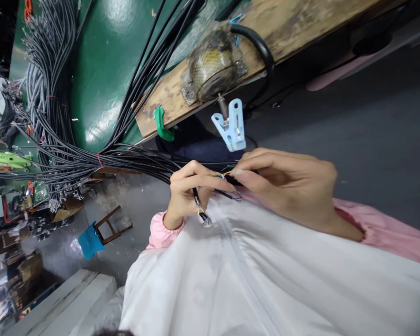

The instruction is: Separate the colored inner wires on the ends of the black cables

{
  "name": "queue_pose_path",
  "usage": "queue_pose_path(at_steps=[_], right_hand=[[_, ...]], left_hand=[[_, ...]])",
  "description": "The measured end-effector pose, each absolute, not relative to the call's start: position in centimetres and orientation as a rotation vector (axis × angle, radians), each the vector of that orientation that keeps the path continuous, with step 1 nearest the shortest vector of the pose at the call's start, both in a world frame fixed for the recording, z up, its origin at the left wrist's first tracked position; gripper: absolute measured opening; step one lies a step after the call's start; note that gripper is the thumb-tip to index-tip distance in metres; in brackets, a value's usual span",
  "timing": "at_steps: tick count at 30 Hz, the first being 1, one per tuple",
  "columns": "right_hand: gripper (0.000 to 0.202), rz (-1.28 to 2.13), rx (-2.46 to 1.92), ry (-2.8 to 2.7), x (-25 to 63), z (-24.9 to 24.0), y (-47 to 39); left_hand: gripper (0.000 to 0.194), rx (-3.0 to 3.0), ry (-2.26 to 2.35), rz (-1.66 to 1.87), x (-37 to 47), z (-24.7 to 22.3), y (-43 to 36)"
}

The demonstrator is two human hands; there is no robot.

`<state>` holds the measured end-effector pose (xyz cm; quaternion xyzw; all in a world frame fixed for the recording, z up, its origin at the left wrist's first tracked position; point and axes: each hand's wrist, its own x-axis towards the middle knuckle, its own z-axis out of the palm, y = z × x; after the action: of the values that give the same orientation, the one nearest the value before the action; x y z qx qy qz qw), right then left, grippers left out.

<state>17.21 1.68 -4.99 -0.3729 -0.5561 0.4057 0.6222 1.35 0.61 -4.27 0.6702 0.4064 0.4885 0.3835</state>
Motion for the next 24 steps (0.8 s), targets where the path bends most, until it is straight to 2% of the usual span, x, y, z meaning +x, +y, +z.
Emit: queue_pose_path(at_steps=[6, 15, 24], right_hand=[[0.016, 0.849, -0.896, -1.323, 17.57, -5.21, 1.62], [0.017, 0.746, -0.855, -1.404, 17.22, -5.14, 1.56], [0.022, 0.671, -0.87, -1.428, 17.27, -4.75, 1.47]], left_hand=[[0.022, 1.751, 0.956, 1.373, 1.68, -3.64, 0.71], [0.031, 1.818, 0.99, 1.403, 1.83, -3.56, 0.95], [0.029, 1.777, 0.951, 1.405, 2.01, -3.29, 1.09]])
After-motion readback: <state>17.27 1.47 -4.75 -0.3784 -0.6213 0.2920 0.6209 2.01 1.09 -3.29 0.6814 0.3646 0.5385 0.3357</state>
